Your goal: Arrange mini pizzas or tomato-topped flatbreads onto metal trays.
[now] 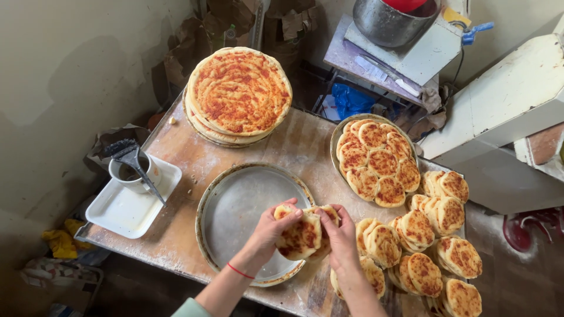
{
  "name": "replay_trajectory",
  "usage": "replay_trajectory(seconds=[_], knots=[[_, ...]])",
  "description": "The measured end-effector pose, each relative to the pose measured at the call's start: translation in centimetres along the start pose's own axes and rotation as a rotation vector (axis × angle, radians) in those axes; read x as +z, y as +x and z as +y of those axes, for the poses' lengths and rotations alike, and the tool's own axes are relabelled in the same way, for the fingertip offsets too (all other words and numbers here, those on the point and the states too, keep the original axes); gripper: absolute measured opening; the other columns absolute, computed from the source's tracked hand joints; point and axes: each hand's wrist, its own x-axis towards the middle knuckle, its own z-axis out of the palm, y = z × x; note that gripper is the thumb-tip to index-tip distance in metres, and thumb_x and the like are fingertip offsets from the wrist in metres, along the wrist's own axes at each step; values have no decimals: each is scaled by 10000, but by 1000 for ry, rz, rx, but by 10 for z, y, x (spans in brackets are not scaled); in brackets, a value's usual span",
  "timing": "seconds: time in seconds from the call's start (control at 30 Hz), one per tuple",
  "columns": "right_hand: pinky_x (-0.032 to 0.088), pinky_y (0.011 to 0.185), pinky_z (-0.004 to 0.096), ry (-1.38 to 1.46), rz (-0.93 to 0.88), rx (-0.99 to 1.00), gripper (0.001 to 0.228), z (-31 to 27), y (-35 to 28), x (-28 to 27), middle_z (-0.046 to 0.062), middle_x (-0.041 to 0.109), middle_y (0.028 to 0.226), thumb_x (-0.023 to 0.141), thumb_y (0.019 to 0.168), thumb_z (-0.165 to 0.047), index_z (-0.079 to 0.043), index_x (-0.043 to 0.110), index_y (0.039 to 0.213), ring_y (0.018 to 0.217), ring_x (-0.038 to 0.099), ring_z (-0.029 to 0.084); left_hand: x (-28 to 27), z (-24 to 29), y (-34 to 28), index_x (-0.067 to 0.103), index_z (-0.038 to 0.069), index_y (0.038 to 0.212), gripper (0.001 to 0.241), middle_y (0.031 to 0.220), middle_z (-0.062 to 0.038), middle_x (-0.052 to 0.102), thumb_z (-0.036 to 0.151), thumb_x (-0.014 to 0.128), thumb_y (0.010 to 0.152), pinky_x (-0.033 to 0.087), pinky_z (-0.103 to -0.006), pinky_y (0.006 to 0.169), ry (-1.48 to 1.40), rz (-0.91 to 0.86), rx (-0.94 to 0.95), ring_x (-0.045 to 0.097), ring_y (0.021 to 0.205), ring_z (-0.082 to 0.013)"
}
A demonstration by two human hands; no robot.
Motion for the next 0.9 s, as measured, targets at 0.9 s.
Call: replay_trajectory(seconds=[0.9], knots=[[340, 1212, 441, -159, 615, 182, 925, 39, 88, -25, 192, 261, 1623, 671, 915, -86, -107, 75, 1622, 1466, 375, 295, -156, -26, -61, 583, 91, 1394, 598, 1400, -128, 547, 404, 653, 889, 414, -417, 1061, 872, 805, 372, 490, 1310, -261]])
